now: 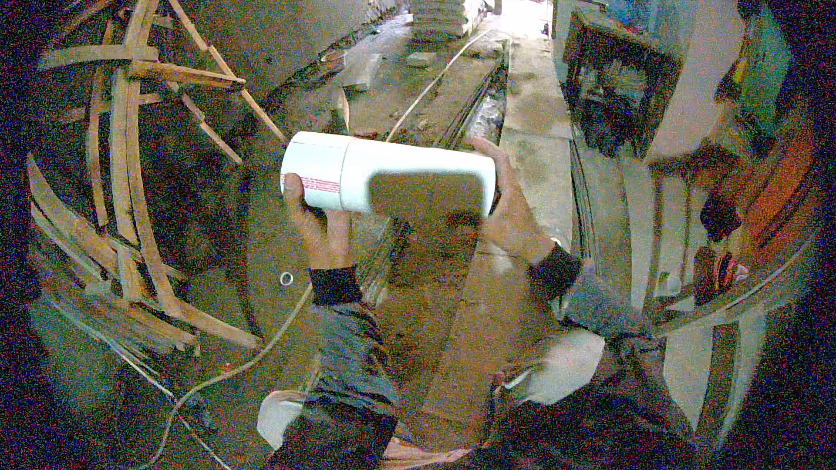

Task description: The person sits on the floor and applies glue from a small can to the rim of a white PVC pipe using a brush. They repeatedly dip the brush into the glue and spread it around the pipe's edge, then inspect the coated rim.

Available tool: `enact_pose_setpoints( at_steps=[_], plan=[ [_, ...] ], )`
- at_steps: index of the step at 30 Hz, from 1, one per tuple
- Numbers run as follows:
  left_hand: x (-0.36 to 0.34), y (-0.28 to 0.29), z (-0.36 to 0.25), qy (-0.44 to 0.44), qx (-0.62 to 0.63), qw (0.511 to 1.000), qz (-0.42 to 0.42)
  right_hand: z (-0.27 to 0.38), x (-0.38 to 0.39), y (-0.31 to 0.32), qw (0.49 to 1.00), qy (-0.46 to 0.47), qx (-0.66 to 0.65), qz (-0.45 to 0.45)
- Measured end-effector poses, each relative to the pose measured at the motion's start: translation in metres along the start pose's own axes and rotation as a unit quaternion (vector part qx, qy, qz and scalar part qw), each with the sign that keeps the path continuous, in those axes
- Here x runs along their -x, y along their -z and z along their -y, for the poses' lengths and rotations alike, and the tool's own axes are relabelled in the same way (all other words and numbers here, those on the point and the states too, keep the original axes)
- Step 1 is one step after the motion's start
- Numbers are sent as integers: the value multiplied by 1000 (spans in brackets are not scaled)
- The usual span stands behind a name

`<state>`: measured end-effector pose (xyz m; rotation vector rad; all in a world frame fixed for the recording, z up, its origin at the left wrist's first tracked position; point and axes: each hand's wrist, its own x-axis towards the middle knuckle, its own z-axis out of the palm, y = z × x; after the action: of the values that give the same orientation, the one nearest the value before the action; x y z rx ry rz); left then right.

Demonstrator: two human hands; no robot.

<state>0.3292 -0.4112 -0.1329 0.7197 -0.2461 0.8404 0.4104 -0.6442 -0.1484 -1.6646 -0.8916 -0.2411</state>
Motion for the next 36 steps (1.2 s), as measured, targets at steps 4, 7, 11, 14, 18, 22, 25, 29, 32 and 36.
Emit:
enact_pose_setpoints(
  at_steps=[4,7,11,14,18,22,25,29,32,36],
  plan=[
    [3,21,5,27,-26,999,31,-14,0,-1,973,-120,-197,8],
    [4,36,2,71,-94,991,59,-15,-1,12,955,-174,-241,-5],
    [1,36,-10,102,-277,948,118,-11,-21,38,973,-122,-197,3],
    [-5,23,-11,47,-395,891,218,-8,-27,52,964,-170,-203,-15],
    [-21,6,-6,-25,-436,869,232,-12,-61,56,962,-122,-244,-2],
    [-40,1,-16,-72,-475,854,202,-16,-90,46,962,-117,-246,4],
    [-44,1,-25,-106,-510,833,185,-15,-103,40,963,-101,-248,8],
    [-43,-1,-27,-130,-510,832,176,-10,-107,38,960,-126,-248,29],
    [-49,-1,-26,-129,-490,843,180,-3,-112,39,943,-171,-280,48],
    [-75,2,-32,-122,-513,825,205,11,-137,43,944,-159,-279,81]
  ],
)
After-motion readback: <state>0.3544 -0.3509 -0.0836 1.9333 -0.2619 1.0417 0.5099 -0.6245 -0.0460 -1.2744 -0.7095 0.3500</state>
